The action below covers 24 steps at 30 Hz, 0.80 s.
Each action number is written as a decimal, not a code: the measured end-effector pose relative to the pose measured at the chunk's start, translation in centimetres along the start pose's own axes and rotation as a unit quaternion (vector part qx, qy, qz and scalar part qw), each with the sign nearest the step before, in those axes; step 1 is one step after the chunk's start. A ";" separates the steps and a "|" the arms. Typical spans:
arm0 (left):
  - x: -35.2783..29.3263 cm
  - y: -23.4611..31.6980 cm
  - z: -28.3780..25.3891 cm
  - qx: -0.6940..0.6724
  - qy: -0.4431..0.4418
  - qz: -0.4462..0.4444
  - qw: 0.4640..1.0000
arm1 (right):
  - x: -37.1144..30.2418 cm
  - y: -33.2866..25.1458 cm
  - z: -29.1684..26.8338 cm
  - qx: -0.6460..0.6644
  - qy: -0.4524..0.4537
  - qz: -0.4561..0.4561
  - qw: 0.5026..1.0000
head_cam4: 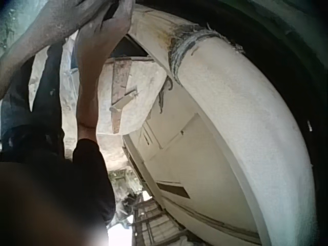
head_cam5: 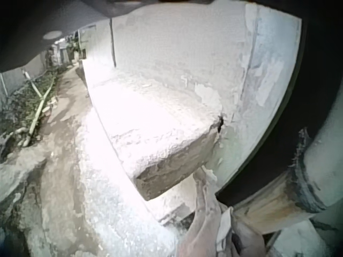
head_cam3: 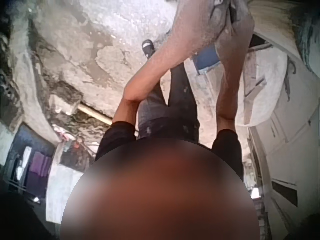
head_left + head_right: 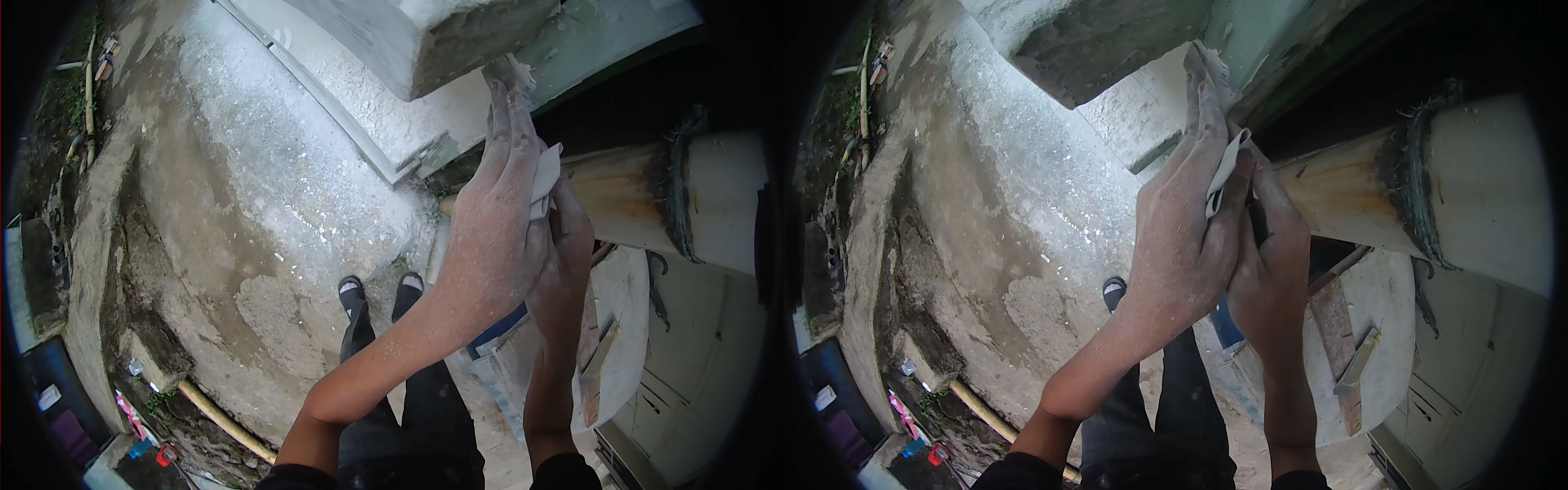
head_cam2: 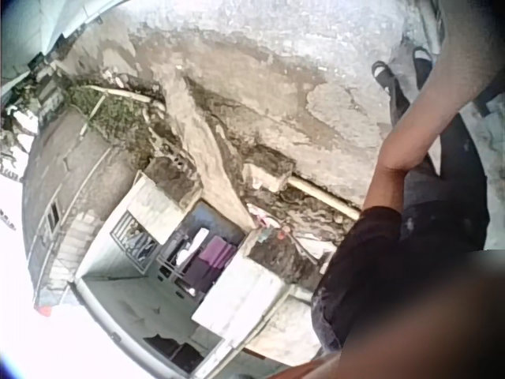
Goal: Repair and sand an exterior concrete or plaster wall surface.
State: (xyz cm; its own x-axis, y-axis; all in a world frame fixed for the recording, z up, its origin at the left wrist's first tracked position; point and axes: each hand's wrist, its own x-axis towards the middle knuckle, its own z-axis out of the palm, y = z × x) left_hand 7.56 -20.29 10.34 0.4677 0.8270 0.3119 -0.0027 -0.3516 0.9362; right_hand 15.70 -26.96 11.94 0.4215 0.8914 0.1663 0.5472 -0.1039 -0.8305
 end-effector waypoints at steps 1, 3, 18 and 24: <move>-0.8 0.1 -0.1 -0.009 -0.006 -0.013 1.000 | -0.6 -0.2 0.1 0.030 -0.012 0.033 0.999; -2.4 0.7 0.3 0.019 0.007 0.024 1.000 | -2.9 -0.9 -0.2 0.037 -0.008 0.043 0.998; -1.0 0.1 -1.6 -0.018 -0.086 0.060 0.994 | -4.4 -2.7 0.9 0.023 0.032 0.104 0.994; -4.5 1.5 0.1 -0.073 -0.074 -0.022 0.994 | -6.3 -2.2 -1.0 0.080 -0.012 0.130 0.988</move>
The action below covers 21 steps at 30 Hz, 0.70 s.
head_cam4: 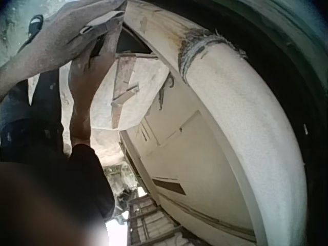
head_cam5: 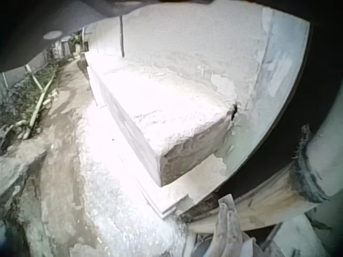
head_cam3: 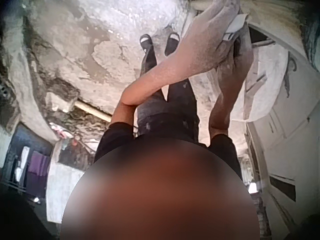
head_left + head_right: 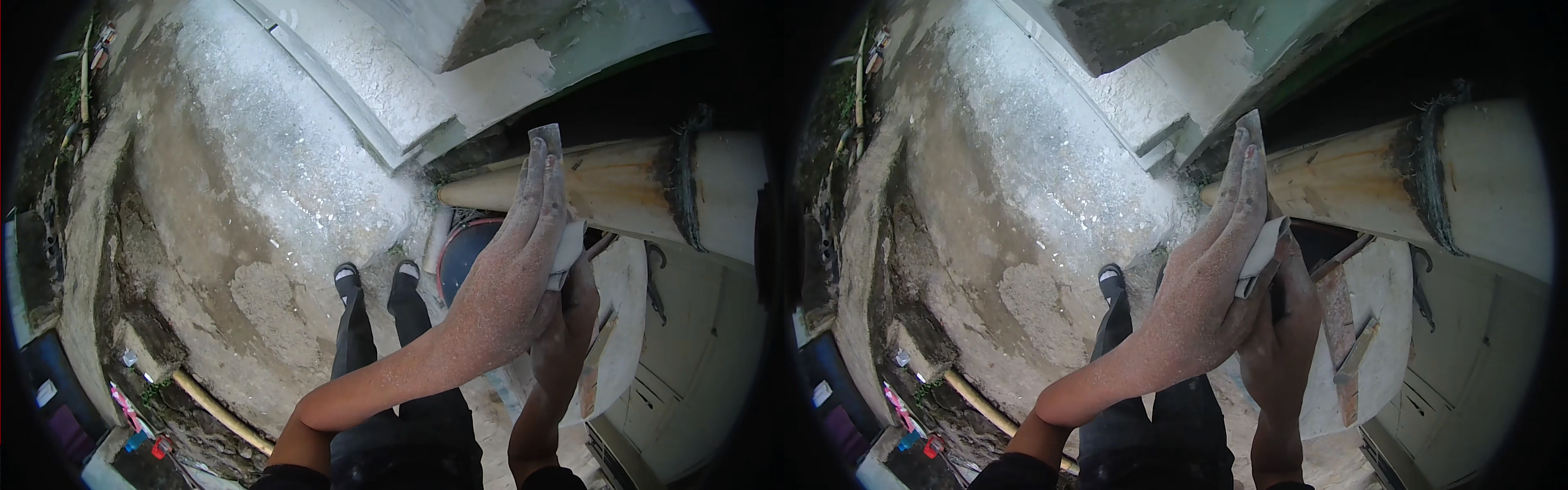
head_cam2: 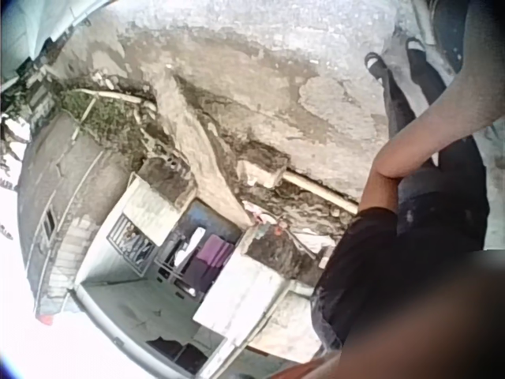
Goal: Repair and sand an exterior concrete or plaster wall surface.
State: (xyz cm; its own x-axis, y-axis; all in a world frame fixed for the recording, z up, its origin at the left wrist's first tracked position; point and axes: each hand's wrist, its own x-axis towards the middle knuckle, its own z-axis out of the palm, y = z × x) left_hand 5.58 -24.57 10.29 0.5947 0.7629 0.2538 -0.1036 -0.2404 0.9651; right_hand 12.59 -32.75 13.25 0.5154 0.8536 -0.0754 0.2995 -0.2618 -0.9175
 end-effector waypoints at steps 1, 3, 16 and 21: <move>0.1 -0.2 -0.1 0.042 0.017 0.006 0.999 | 0.4 0.0 0.3 -0.018 0.005 -0.011 1.000; 2.0 -1.1 -0.8 0.041 0.020 -0.021 0.999 | 2.4 0.1 0.9 -0.038 0.013 -0.023 0.999; 3.0 -2.6 -2.3 0.025 0.000 -0.065 0.998 | 4.0 2.2 3.0 -0.132 -0.003 -0.086 0.987; 2.9 -3.8 -3.1 0.063 0.028 -0.037 0.997 | 3.5 2.0 3.2 -0.077 0.004 -0.040 0.996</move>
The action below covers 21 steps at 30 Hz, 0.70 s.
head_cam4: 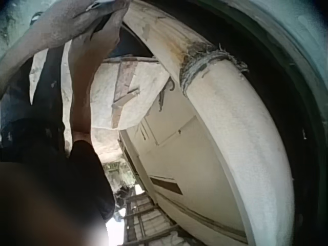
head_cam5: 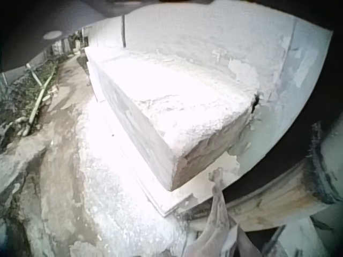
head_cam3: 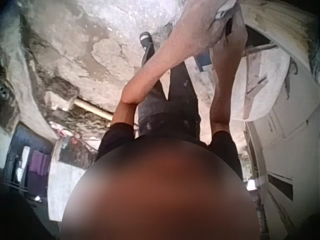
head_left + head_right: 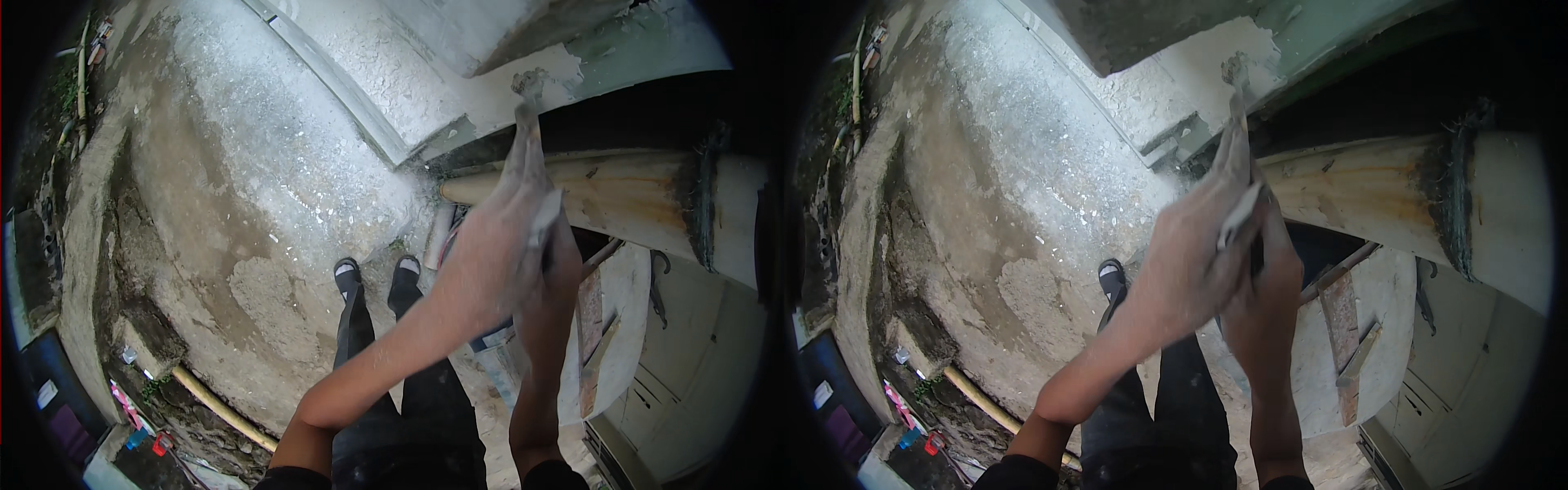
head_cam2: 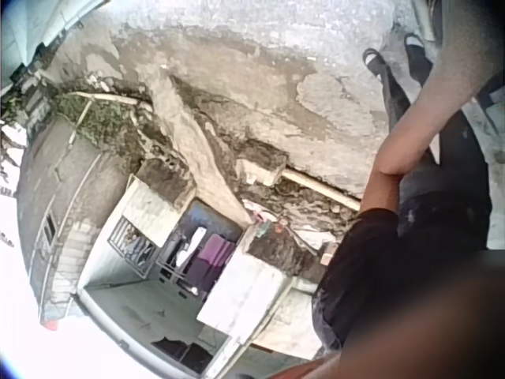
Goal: Repair and sand an exterior concrete or plaster wall surface.
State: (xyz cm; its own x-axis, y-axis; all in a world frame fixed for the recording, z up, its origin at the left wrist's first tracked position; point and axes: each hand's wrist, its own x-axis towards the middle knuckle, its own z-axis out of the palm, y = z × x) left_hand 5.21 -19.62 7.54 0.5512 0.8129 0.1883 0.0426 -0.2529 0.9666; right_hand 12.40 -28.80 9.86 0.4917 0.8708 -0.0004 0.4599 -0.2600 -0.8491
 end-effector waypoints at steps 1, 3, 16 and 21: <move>0.7 0.6 -0.9 -0.007 -0.101 -0.052 0.994 | -0.5 -0.5 -0.3 -0.001 -0.003 0.008 1.000; 0.5 1.1 -0.7 0.012 -0.133 -0.104 0.986 | 0.0 -0.2 0.4 -0.005 -0.015 0.063 0.998; -3.2 -1.1 1.8 -0.063 0.015 0.051 0.997 | -1.6 1.6 0.8 -0.015 0.018 0.045 0.999; -1.8 -0.6 0.7 -0.034 -0.078 -0.039 0.996 | -1.4 2.3 1.2 -0.012 -0.009 0.013 1.000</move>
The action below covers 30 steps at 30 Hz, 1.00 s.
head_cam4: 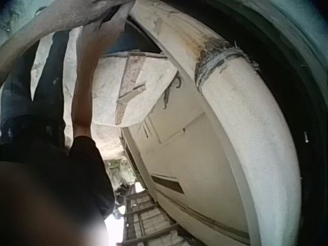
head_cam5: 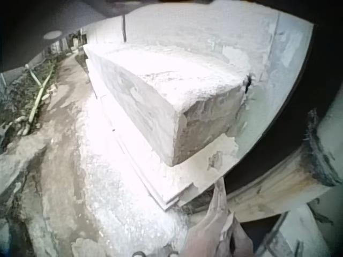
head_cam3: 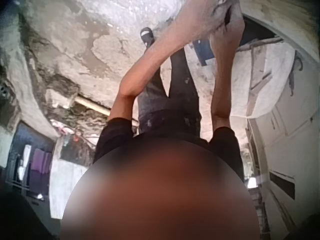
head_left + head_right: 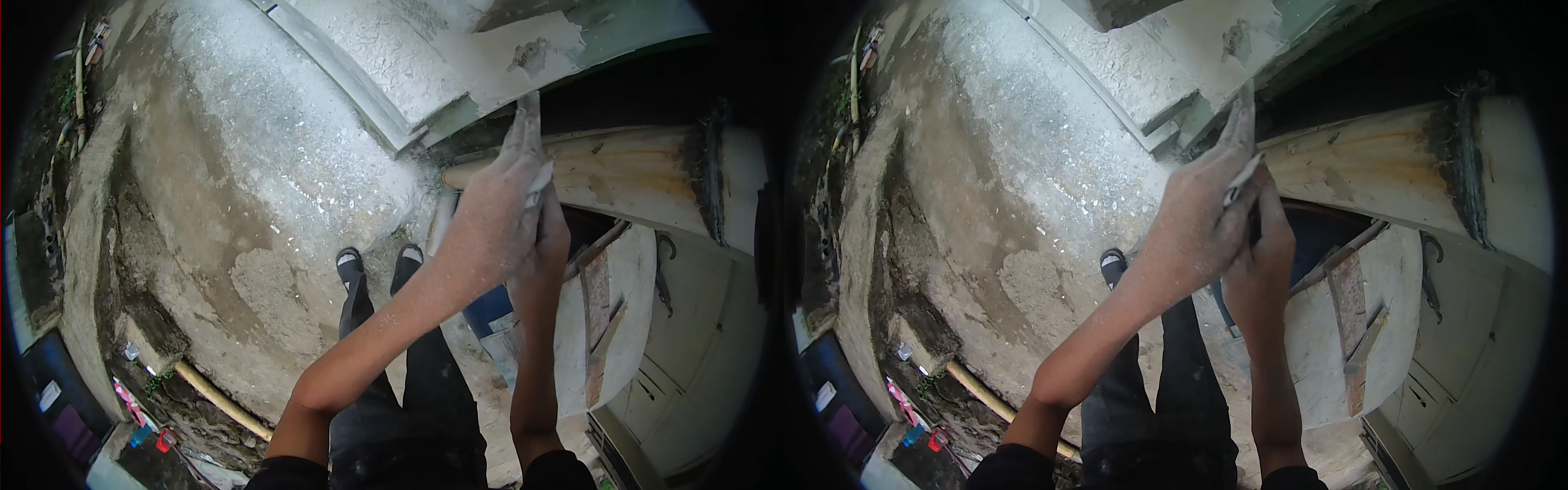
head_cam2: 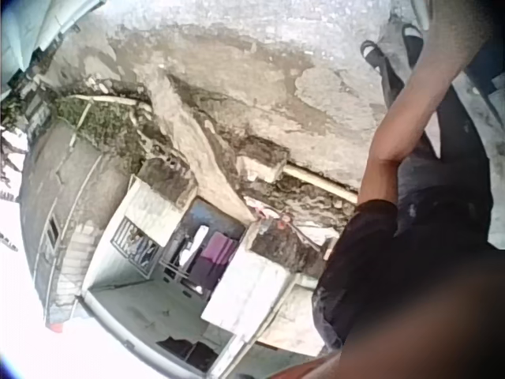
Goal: Repair and sand an exterior concrete or plaster wall surface.
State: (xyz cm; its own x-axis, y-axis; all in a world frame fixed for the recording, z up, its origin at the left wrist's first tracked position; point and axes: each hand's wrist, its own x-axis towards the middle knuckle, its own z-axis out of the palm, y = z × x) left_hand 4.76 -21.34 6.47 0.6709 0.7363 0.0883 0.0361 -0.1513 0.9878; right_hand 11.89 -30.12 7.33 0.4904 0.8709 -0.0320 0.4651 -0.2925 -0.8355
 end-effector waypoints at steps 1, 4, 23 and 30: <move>-0.9 0.5 0.9 -0.010 0.011 0.020 1.000 | -1.1 0.2 -0.9 0.026 -0.002 0.013 1.000; -2.6 1.0 2.1 0.016 0.045 0.069 0.996 | -2.4 0.0 -1.9 0.073 0.011 0.045 0.996; -0.1 -0.2 2.7 -0.001 0.137 0.037 0.990 | 0.9 0.7 -1.2 0.017 -0.005 -0.009 1.000; 3.4 -1.2 -0.4 0.044 0.083 -0.013 0.996 | 5.5 1.8 0.4 -0.112 0.022 -0.102 0.988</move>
State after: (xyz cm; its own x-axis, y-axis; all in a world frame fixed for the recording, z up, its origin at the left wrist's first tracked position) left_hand 6.67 -18.40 5.65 0.5382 0.8381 0.0895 0.1218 -0.1823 0.9757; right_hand 15.11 -25.71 5.40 0.3983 0.9044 0.1527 0.7070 -0.1966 -0.6793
